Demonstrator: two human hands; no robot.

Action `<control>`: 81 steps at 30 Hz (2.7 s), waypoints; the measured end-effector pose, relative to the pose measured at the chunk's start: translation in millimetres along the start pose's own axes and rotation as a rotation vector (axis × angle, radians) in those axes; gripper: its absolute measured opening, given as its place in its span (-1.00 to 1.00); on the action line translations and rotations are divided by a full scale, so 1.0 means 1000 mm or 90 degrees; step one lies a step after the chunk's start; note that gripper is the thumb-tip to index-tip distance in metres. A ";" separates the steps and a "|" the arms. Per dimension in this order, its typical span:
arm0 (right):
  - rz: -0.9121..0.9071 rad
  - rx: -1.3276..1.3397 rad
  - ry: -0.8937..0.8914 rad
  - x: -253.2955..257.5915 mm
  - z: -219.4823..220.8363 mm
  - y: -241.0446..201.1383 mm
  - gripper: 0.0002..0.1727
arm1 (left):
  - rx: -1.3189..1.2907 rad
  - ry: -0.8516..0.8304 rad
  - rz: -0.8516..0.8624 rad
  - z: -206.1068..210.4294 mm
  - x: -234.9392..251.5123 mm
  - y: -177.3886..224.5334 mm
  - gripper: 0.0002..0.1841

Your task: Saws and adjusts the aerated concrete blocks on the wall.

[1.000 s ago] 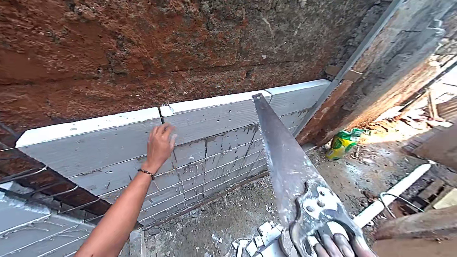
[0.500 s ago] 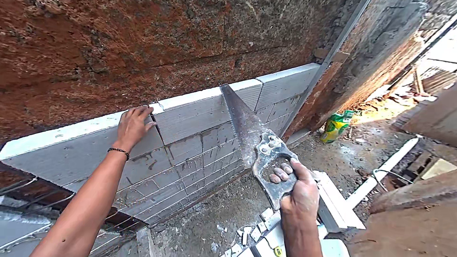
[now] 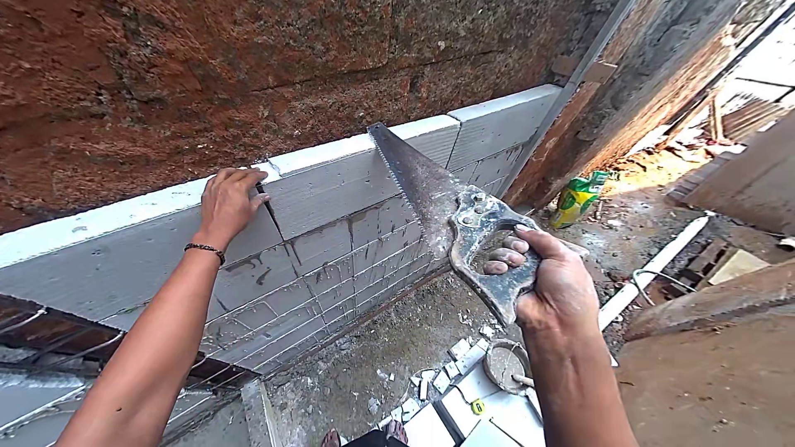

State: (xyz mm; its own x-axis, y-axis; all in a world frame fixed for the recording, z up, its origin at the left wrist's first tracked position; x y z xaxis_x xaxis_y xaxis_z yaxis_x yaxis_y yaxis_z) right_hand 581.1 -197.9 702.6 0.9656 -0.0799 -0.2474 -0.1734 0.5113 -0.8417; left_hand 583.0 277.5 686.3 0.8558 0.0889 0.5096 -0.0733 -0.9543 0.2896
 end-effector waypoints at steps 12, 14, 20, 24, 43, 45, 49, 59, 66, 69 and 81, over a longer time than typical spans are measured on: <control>-0.048 -0.013 0.010 -0.022 -0.013 -0.007 -0.78 | -0.009 0.022 -0.032 0.001 0.001 -0.006 -0.59; -0.042 -0.010 0.012 -0.014 -0.008 -0.003 -0.81 | -0.008 0.021 -0.049 0.000 0.006 -0.009 -0.58; -0.030 -0.041 -0.038 -0.014 -0.012 -0.006 -0.81 | -0.007 0.013 -0.083 0.001 0.014 -0.011 -0.58; -0.012 -0.029 -0.058 0.003 -0.008 -0.005 -0.79 | 0.004 -0.007 -0.084 0.001 0.015 -0.018 -0.55; -0.014 -0.042 -0.007 -0.023 -0.004 -0.004 -0.84 | -0.047 -0.073 -0.077 -0.005 0.030 -0.033 -0.42; -0.009 -0.032 -0.007 -0.034 -0.014 -0.006 -0.75 | -0.035 -0.075 -0.072 -0.004 0.031 -0.035 -0.43; 0.009 -0.013 -0.014 -0.021 0.002 0.006 -0.82 | -0.039 -0.101 -0.077 0.001 0.029 -0.032 -0.45; 0.027 -0.033 -0.029 -0.034 0.011 0.005 -0.86 | -0.046 -0.107 -0.084 -0.002 0.029 -0.030 -0.44; 0.031 -0.021 -0.021 -0.043 0.016 0.013 -0.88 | -0.054 -0.108 -0.083 -0.001 0.029 -0.030 -0.44; 0.021 -0.035 -0.020 -0.063 0.004 0.009 -0.80 | -0.054 -0.106 -0.084 -0.003 0.031 -0.031 -0.44; -0.004 0.015 0.021 -0.052 0.018 0.026 -0.77 | -0.052 -0.096 -0.095 -0.002 0.028 -0.033 -0.44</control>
State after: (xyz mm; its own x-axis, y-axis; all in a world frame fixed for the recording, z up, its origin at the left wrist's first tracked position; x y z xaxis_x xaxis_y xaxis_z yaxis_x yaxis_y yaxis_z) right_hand 529.5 -164.3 702.2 0.9598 -0.1112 -0.2578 -0.1620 0.5305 -0.8321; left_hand 608.5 312.0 693.1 0.9269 0.1780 0.3304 0.0241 -0.9069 0.4207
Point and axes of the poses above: each hand's wrist, its own x-axis towards the middle knuckle, its own z-axis out of the palm, y = z × x, the point moved 6 cm from there along x, towards the middle knuckle, and after that the axes turned 14 degrees about -x, right-handed, at the moved point
